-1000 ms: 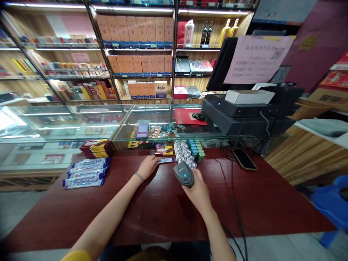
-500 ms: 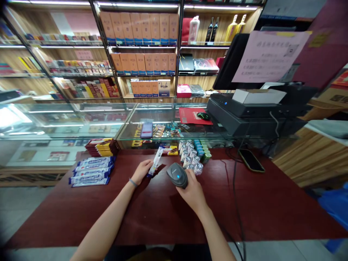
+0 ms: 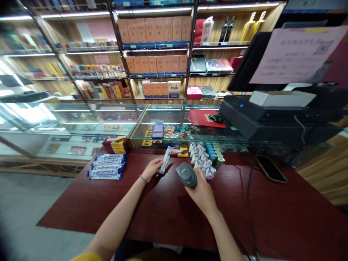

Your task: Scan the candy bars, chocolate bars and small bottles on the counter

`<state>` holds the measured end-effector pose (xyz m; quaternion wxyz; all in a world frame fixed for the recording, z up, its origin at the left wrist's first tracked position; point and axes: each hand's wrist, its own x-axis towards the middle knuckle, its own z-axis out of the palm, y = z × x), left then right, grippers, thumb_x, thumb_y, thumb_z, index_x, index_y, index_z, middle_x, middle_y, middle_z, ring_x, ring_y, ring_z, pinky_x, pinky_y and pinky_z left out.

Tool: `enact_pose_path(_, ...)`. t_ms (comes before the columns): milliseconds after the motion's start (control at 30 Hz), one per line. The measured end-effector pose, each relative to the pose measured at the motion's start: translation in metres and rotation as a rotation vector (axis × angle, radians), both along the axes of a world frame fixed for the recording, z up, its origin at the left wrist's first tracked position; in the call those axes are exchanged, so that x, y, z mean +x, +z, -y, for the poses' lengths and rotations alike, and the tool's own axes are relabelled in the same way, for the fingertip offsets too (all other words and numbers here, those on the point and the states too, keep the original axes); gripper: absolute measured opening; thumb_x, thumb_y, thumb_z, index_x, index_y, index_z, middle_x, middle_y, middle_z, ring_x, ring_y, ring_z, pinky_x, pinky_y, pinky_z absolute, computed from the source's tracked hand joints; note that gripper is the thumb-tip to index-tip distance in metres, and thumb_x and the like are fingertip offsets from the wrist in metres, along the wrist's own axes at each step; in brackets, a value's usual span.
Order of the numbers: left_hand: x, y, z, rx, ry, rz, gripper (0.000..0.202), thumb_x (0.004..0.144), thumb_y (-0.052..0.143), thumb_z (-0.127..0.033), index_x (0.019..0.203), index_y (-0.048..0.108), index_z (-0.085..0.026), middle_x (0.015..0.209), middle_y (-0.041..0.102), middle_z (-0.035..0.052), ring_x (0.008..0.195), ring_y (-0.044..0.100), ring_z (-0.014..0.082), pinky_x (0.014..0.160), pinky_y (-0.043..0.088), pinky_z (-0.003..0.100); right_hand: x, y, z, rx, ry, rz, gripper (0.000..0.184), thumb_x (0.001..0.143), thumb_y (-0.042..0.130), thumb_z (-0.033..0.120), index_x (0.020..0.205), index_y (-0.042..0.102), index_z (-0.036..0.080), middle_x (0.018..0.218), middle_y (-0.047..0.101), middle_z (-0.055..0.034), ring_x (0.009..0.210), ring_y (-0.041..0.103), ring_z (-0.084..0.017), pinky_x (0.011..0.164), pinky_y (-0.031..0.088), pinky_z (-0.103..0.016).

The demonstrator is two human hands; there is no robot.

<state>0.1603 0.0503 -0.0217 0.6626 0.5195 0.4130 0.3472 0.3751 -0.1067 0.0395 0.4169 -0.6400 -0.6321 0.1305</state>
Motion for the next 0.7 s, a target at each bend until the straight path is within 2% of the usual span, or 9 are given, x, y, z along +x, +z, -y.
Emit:
enact_pose_path(100,-0.013,0.017,-0.006,0.176,0.024,-0.098,0.036,0.085,0.067,-0.035,0.113,0.068,-0.012,0.096,0.074,0.0091,0.079,0.068,0.0165,0.069,0.052,0.026,-0.006,0.001,-0.011,0.030,0.044,0.033,0.033,0.081,0.059,0.029,0.114,0.056,0.023,0.113,0.058,-0.0083,0.104,0.063,-0.026,0.088,0.052,-0.036)
enact_pose_path(167,-0.033,0.032,-0.009,0.349,0.070,-0.190,0.032,0.085,0.066,-0.028,0.114,0.068,-0.014,0.103,0.074,0.0093,0.089,0.068,0.0181,0.079,0.053,0.029,-0.011,0.000,-0.020,0.060,0.074,0.050,0.030,0.082,0.060,0.030,0.111,0.056,0.022,0.110,0.058,-0.0083,0.103,0.062,-0.026,0.089,0.051,-0.037)
enact_pose_path(300,-0.103,0.061,-0.005,0.761,0.205,-0.540,0.032,0.088,0.063,-0.021,0.120,0.066,-0.021,0.119,0.071,0.0076,0.107,0.066,0.0211,0.097,0.050,0.034,-0.031,-0.004,-0.034,0.073,0.137,0.055,0.030,0.083,0.061,0.031,0.111,0.054,0.023,0.110,0.057,-0.0074,0.099,0.064,-0.024,0.083,0.052,-0.033)
enact_pose_path(400,-0.169,0.074,0.001,0.987,0.217,-0.841,0.031,0.094,0.055,-0.021,0.123,0.064,-0.022,0.119,0.070,0.0075,0.110,0.064,0.0232,0.098,0.049,0.037,-0.053,-0.002,-0.039,0.038,0.147,0.049,0.031,0.082,0.060,0.033,0.111,0.052,0.025,0.109,0.058,-0.0059,0.094,0.066,-0.023,0.076,0.051,-0.031)
enact_pose_path(467,-0.209,0.075,0.003,1.055,0.222,-0.998,0.030,0.096,0.053,-0.022,0.124,0.063,-0.023,0.119,0.070,0.0076,0.110,0.064,0.0236,0.097,0.050,0.038,-0.068,0.000,-0.042,0.018,0.146,0.053,0.030,0.082,0.059,0.032,0.111,0.052,0.026,0.109,0.059,-0.0052,0.092,0.066,-0.024,0.073,0.051,-0.031)
enact_pose_path(567,-0.259,0.070,0.001,1.104,0.221,-1.144,0.031,0.096,0.052,-0.023,0.125,0.063,-0.025,0.122,0.069,0.0080,0.112,0.064,0.0226,0.098,0.050,0.037,-0.089,0.002,-0.046,0.003,0.156,0.053,0.026,0.082,0.058,0.033,0.106,0.052,0.027,0.107,0.059,-0.0045,0.091,0.067,-0.025,0.070,0.050,-0.030)
enact_pose_path(700,-0.298,0.055,-0.008,1.099,0.207,-1.240,0.029,0.095,0.054,-0.022,0.121,0.065,-0.025,0.120,0.069,0.0079,0.111,0.064,0.0227,0.098,0.051,0.037,-0.110,0.002,-0.053,0.026,0.198,0.064,0.028,0.081,0.059,0.032,0.107,0.054,0.027,0.106,0.061,-0.0051,0.090,0.068,-0.025,0.068,0.050,-0.031)
